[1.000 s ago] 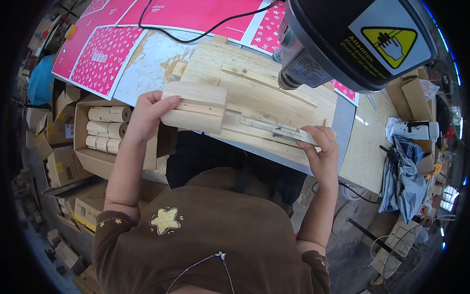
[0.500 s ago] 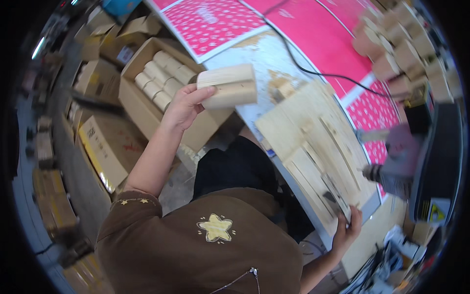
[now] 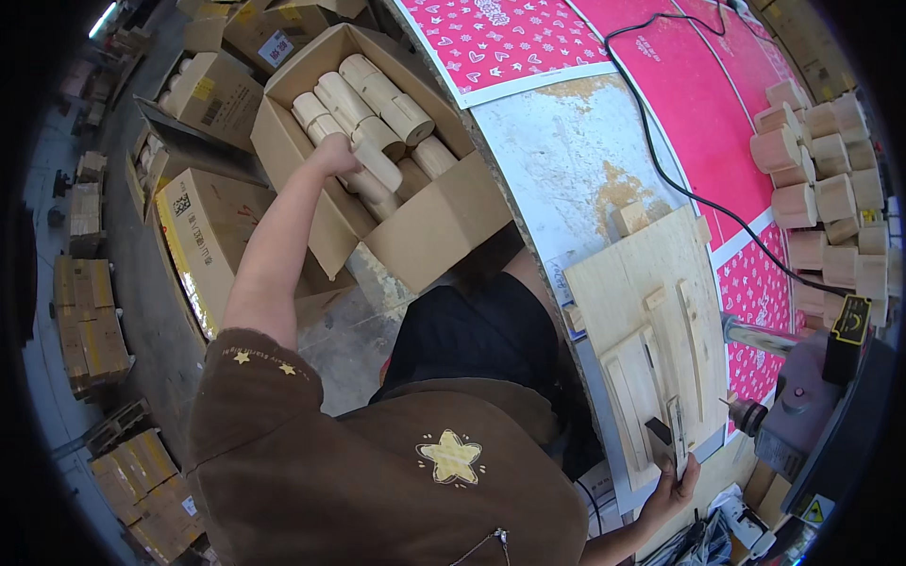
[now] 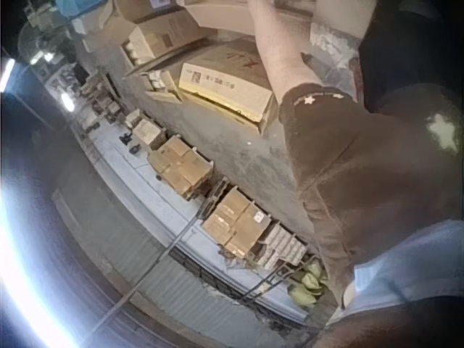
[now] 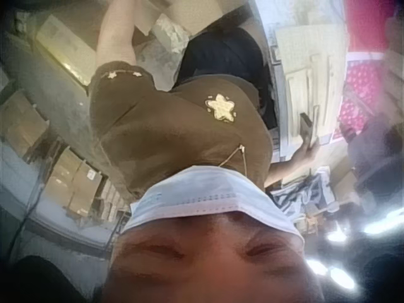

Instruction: Using a drill press to create holes or slots in small cylindrical wooden components.

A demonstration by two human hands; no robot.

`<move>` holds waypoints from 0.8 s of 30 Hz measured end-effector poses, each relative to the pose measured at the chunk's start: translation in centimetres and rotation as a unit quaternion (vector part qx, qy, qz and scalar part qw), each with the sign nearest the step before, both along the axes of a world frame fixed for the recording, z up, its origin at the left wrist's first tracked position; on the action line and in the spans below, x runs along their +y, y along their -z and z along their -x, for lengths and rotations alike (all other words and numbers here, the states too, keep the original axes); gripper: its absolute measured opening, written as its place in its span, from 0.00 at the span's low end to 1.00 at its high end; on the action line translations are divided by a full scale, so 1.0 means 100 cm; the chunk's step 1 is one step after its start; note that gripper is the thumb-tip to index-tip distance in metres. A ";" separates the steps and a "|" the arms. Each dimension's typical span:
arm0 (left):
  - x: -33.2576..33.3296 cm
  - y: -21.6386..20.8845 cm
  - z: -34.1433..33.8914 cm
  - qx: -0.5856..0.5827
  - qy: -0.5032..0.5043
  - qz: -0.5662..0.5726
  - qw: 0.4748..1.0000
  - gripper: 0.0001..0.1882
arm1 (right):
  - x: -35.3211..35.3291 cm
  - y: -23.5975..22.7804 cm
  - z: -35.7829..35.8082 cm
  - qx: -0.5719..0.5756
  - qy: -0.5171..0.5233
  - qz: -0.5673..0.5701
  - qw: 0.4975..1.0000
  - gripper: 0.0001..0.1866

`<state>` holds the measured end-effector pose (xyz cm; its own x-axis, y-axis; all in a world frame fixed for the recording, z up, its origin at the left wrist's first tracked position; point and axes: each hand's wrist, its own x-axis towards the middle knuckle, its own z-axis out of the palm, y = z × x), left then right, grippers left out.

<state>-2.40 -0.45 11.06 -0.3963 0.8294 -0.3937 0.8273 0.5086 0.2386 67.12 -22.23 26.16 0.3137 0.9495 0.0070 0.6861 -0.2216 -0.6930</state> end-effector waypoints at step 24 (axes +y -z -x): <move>-0.011 0.123 -0.008 -0.242 0.082 0.169 0.952 0.27 | 0.022 -0.037 0.040 -0.093 0.018 -0.005 0.996 0.16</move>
<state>-1.63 -1.55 -1.22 0.0234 0.6575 -0.7531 0.7366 0.4979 0.4576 63.08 -20.01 29.87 0.3401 0.9372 0.0773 0.7941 -0.2422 -0.5574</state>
